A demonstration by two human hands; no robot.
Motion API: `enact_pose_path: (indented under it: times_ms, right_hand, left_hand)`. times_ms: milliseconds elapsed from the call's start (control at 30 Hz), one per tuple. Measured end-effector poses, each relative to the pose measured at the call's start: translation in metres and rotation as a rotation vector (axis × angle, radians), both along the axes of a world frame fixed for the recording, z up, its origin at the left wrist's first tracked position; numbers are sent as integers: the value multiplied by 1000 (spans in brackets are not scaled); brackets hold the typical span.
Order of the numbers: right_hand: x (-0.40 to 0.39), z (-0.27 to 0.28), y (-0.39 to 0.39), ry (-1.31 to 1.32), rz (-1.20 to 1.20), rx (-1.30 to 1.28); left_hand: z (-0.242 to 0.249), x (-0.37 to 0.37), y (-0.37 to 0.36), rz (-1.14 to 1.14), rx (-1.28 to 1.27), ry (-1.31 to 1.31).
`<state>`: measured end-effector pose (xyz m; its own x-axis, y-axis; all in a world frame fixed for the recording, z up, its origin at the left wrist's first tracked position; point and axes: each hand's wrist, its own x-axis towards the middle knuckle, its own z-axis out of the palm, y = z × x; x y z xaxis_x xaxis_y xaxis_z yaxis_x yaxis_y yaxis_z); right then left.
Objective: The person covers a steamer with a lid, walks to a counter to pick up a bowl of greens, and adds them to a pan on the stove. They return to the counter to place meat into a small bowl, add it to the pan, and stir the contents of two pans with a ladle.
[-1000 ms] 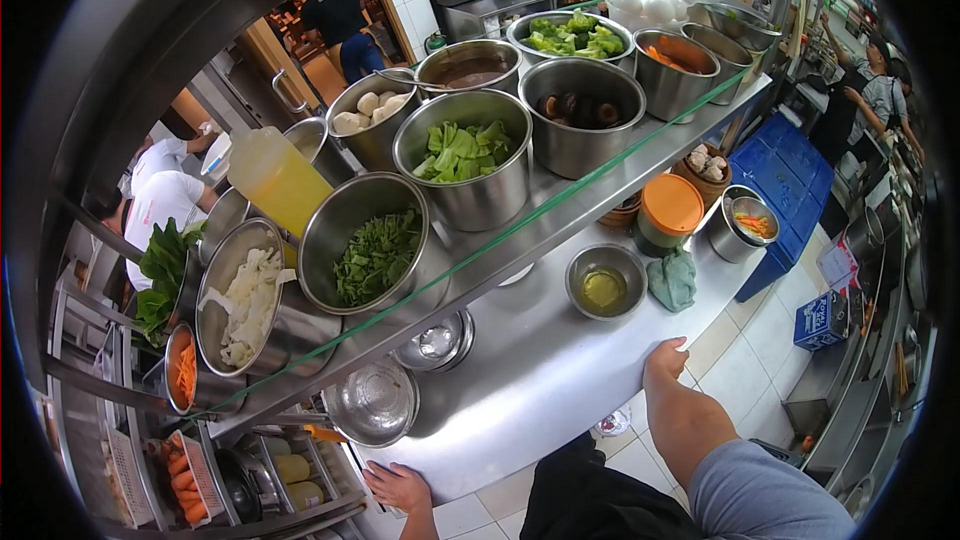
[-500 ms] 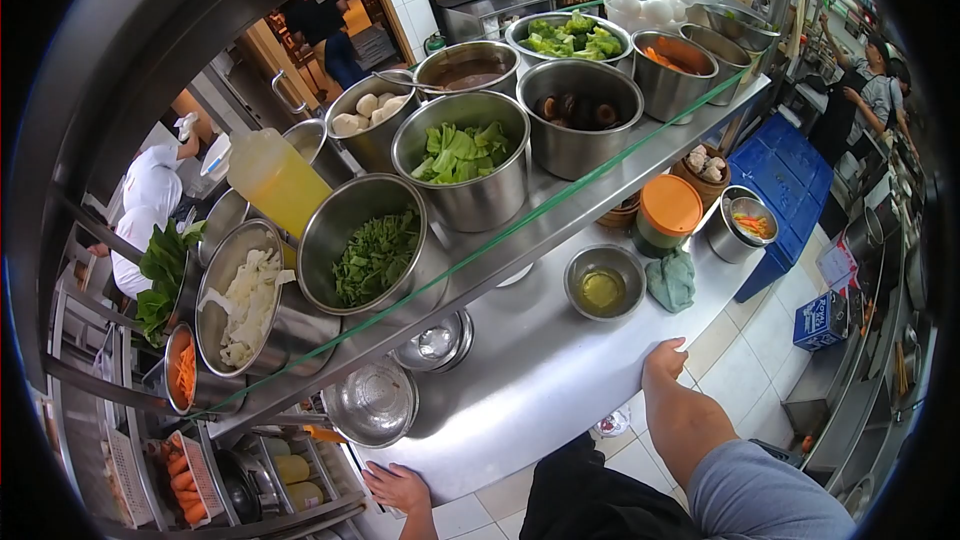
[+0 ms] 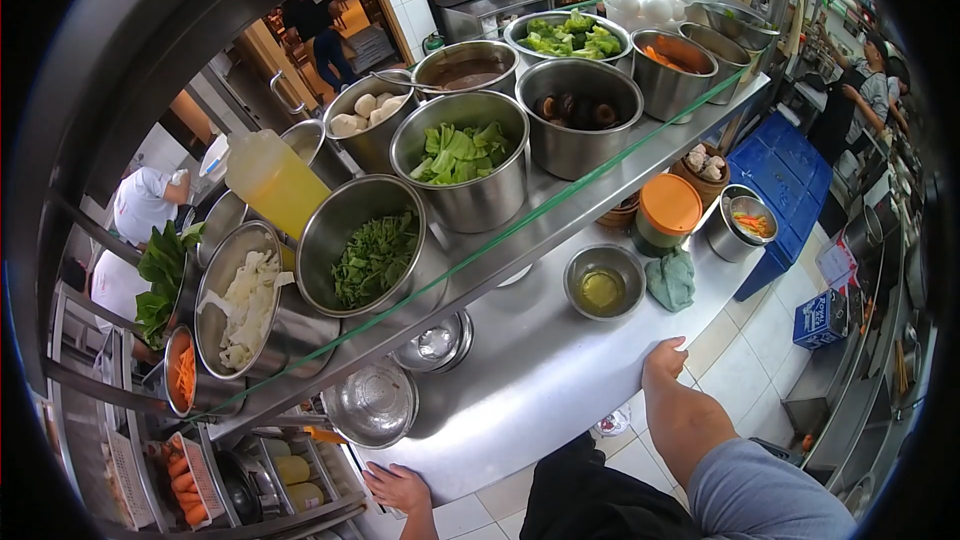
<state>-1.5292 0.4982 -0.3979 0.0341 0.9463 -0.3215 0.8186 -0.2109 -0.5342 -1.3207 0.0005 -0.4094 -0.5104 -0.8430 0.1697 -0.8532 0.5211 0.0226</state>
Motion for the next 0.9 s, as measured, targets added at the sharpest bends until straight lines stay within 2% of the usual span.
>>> enact_pose_path:
  times_ms: [900]
  right_hand:
    - [-2, 2, -1, -23, -30, -30]
  left_hand:
    - [7, -2, 3, 9, 26, -3]
